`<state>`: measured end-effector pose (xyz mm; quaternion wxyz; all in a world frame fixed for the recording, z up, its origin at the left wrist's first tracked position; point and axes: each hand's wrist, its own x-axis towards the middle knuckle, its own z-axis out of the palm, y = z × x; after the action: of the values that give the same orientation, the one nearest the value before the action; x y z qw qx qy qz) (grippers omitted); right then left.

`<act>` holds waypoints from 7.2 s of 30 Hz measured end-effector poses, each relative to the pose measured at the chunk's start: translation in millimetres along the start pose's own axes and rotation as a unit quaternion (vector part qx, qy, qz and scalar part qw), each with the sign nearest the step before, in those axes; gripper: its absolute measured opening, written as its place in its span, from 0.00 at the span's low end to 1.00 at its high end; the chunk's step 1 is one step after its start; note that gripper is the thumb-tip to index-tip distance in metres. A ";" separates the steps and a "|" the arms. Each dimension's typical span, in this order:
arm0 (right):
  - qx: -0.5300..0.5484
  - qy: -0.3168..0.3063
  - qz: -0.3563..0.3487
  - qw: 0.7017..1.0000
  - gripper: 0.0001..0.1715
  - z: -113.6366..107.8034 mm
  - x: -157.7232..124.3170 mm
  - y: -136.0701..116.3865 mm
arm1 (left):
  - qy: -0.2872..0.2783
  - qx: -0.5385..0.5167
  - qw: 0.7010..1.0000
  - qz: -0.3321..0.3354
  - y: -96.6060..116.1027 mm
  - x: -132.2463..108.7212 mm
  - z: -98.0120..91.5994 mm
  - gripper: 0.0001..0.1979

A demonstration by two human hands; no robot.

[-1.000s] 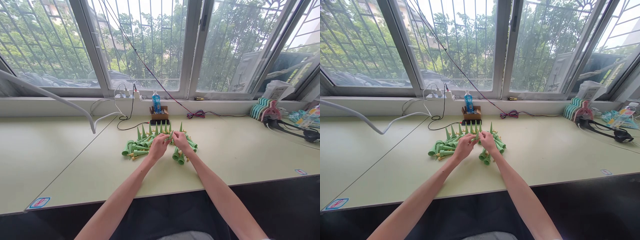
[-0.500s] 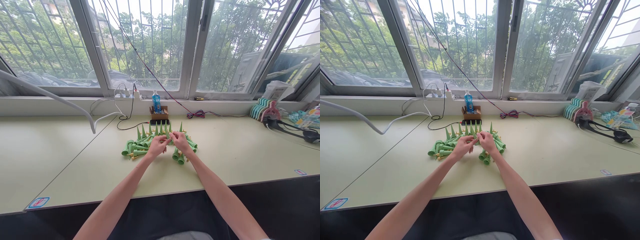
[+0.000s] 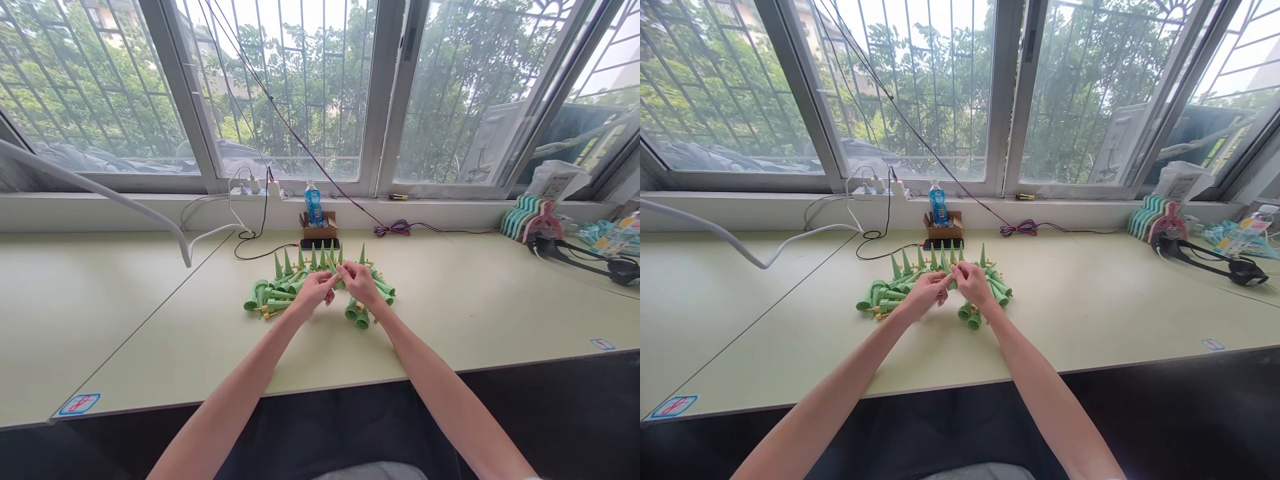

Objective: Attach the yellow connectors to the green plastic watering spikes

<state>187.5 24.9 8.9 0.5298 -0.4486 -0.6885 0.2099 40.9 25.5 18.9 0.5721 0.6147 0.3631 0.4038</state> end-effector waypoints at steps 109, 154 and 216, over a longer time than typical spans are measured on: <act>-0.115 0.120 0.020 0.986 0.27 2.6 2.7 1.9 | 0.127 0.266 0.948 0.122 -8.4 1.6 2.4 0.03; -0.090 0.074 0.006 0.993 0.24 5.2 2.4 1.1 | 0.049 0.401 0.906 0.125 -19.3 5.6 0.8 0.05; -0.066 0.067 0.030 0.995 0.28 5.8 2.8 1.3 | 0.158 0.582 0.798 -0.012 14.0 0.7 -51.9 0.11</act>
<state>182.6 29.0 7.4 0.5376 -0.5158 -0.6502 0.1491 -6.4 46.3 33.8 0.0463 0.7553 0.6221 0.2011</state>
